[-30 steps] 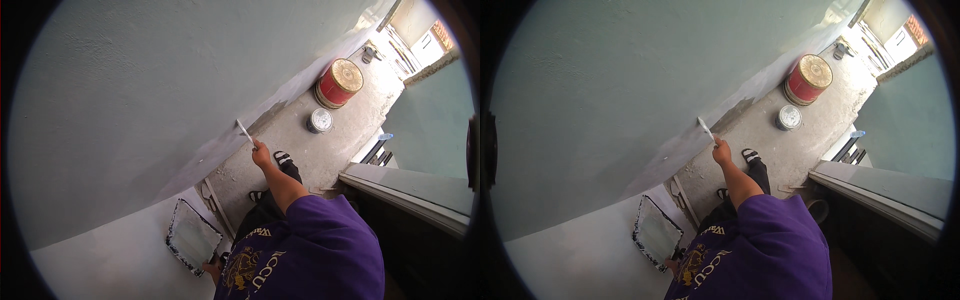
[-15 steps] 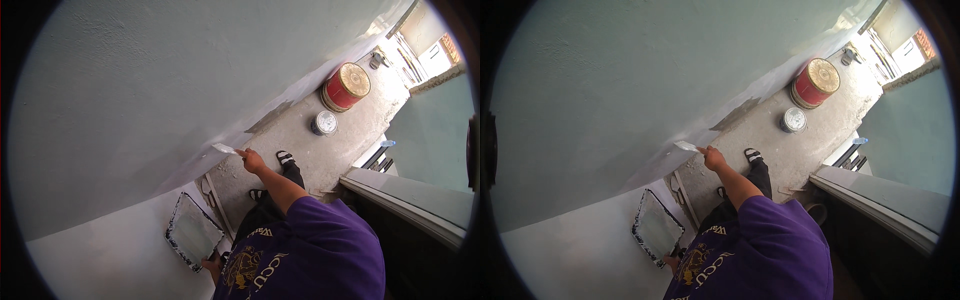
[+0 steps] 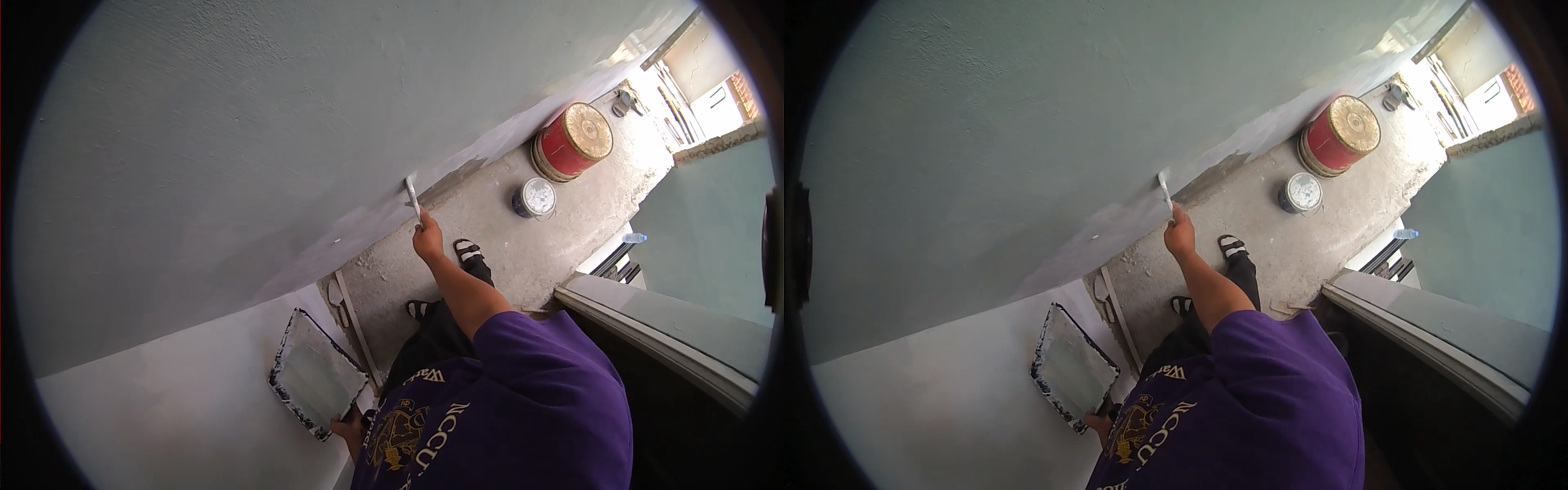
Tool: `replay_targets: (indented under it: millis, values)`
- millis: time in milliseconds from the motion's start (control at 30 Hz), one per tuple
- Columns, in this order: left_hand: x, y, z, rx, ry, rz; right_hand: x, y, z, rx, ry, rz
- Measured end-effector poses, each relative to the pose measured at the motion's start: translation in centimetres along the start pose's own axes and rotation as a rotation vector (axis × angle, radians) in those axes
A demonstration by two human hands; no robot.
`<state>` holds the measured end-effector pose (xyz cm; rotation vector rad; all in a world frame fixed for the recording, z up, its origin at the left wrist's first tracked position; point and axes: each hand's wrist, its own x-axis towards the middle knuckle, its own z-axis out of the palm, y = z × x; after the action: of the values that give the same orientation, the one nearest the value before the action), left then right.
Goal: Applying paint or putty to a wall using a scraper tool.
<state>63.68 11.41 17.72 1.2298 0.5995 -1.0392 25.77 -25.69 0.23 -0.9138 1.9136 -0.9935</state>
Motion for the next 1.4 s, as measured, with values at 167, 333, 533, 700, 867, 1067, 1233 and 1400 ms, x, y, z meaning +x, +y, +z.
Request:
replay_targets:
  millis: [167,333,533,700,867,1067,1233,1400]
  values:
    - [0.3,0.3,-0.7,0.028,-0.017,0.048,-4.5,-1.0,1.7,-0.113,-0.426,-0.144]
    - [-1.8,-0.8,1.7,0.138,-0.110,-0.013,-0.1,2.0,-1.2,-0.166,-0.142,-0.048]
    - [-1.2,-0.8,1.9,0.085,-0.115,-0.002,-1.1,1.1,0.6,-0.102,-0.118,-0.092]
    - [0.1,1.4,-3.0,0.776,-0.260,0.276,-2.0,0.2,1.6,-0.146,-0.322,-0.136]
    - [-1.2,-0.5,0.8,0.599,-0.035,0.193,-1.3,1.8,1.8,-0.046,-0.053,0.024]
    - [-0.3,0.4,-0.3,0.144,-0.007,0.089,-4.1,0.3,4.1,-0.102,-0.412,-0.102]
    - [-1.0,-0.6,1.0,0.153,0.049,0.103,0.5,2.6,0.3,-0.119,-0.192,-0.013]
    - [-1.0,-0.4,0.5,0.216,0.049,0.158,3.6,3.6,-0.9,0.188,0.309,0.165]
